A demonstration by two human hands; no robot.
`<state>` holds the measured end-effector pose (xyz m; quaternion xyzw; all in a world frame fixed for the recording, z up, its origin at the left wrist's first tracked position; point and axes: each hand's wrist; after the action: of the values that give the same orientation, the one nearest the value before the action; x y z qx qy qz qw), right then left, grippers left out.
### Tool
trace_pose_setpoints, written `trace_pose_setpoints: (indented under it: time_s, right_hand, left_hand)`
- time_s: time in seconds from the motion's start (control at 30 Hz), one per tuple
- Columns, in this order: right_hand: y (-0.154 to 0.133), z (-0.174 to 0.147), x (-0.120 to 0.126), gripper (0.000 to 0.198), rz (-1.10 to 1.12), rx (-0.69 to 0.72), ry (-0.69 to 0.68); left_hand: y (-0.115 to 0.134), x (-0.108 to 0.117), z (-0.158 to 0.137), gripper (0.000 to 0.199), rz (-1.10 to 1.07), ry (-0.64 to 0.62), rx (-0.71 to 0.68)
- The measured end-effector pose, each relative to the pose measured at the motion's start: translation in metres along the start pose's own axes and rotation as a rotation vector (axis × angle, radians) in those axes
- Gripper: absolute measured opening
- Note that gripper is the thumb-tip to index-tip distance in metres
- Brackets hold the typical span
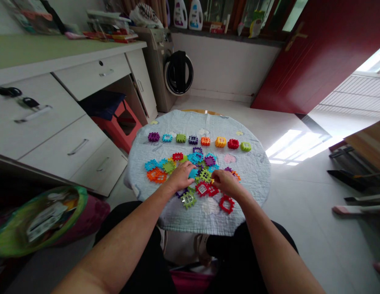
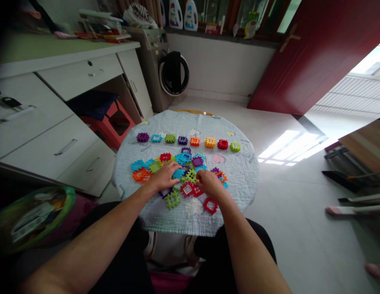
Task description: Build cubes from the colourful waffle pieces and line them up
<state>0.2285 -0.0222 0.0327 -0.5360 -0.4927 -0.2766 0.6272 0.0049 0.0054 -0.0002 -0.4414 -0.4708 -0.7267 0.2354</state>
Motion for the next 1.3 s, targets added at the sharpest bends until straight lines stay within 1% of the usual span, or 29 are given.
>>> trace_pose_setpoints:
  time_s: [0.07,0.13,0.2,0.27,0.33,0.4,0.53,0.67,0.73,0.83,0.9,0.97,1.07,1.17,1.23,1.3]
  right_hand:
    - [-0.01,-0.001,-0.002,0.016,-0.019,-0.012,-0.064]
    - [-0.014,-0.003,-0.004,0.017,-0.06,-0.023,-0.12]
    - [-0.011,-0.004,-0.005,0.016,-0.121,-0.025,-0.185]
    - [-0.004,-0.005,-0.005,0.016,-0.17,-0.027,-0.242]
    - [0.004,-0.007,-0.002,0.019,-0.185,-0.043,-0.263]
    - [0.01,-0.008,0.001,0.022,-0.178,-0.063,-0.259]
    - [0.011,-0.009,0.003,0.021,-0.168,-0.051,-0.268]
    - [0.005,-0.008,0.0,0.018,-0.157,0.007,-0.25]
    - [0.002,-0.008,-0.004,0.022,-0.16,0.038,-0.233]
    - [-0.001,-0.01,-0.014,0.037,-0.186,0.065,-0.242]
    - [-0.004,-0.011,-0.021,0.046,-0.22,0.052,-0.256]
    - [-0.006,-0.01,-0.026,0.052,-0.256,0.026,-0.258]
    - [-0.01,-0.007,-0.029,0.049,-0.282,0.01,-0.248]
    - [-0.014,-0.005,-0.028,0.039,-0.282,0.041,-0.224]
    - [-0.016,-0.004,-0.026,0.034,-0.274,0.071,-0.19]
    - [-0.017,-0.003,-0.022,0.027,-0.245,0.097,-0.139]
  left_hand:
    - [0.007,-0.001,-0.001,0.035,-0.025,0.008,-0.025]
    - [0.016,-0.004,-0.004,0.028,-0.02,-0.019,-0.057]
    - [0.028,-0.009,-0.009,0.033,0.017,-0.059,-0.089]
    - [0.04,-0.015,-0.016,0.045,0.078,-0.087,-0.099]
    - [0.05,-0.019,-0.022,0.052,0.138,-0.107,-0.082]
    - [0.056,-0.021,-0.025,0.051,0.175,-0.115,-0.06]
    - [0.053,-0.019,-0.023,0.039,0.166,-0.122,-0.067]
    - [0.041,-0.014,-0.016,0.022,0.063,-0.144,-0.048]
    - [0.036,-0.011,-0.012,0.022,0.008,-0.126,-0.005]
    - [0.031,-0.009,-0.007,0.023,-0.103,-0.07,0.08]
    - [0.029,-0.009,-0.004,0.02,-0.224,-0.032,0.144]
    - [0.026,-0.011,-0.002,0.021,-0.377,-0.013,0.214]
    - [0.022,-0.015,0.001,0.024,-0.632,-0.013,0.337]
    - [0.021,-0.016,0.001,0.023,-0.831,-0.013,0.51]
    - [0.022,-0.015,0.001,0.021,-0.897,-0.003,0.607]
    - [0.023,-0.012,0.001,0.02,-0.914,0.024,0.654]
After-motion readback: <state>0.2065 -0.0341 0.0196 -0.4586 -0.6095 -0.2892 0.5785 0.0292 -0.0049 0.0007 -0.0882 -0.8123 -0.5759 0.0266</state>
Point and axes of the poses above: each hand's wrist, its own z-axis towards the middle knuckle, its own x-axis out of the back of the hand, y = z × x, and after that the axes turned 8 degrees about y, right-handed
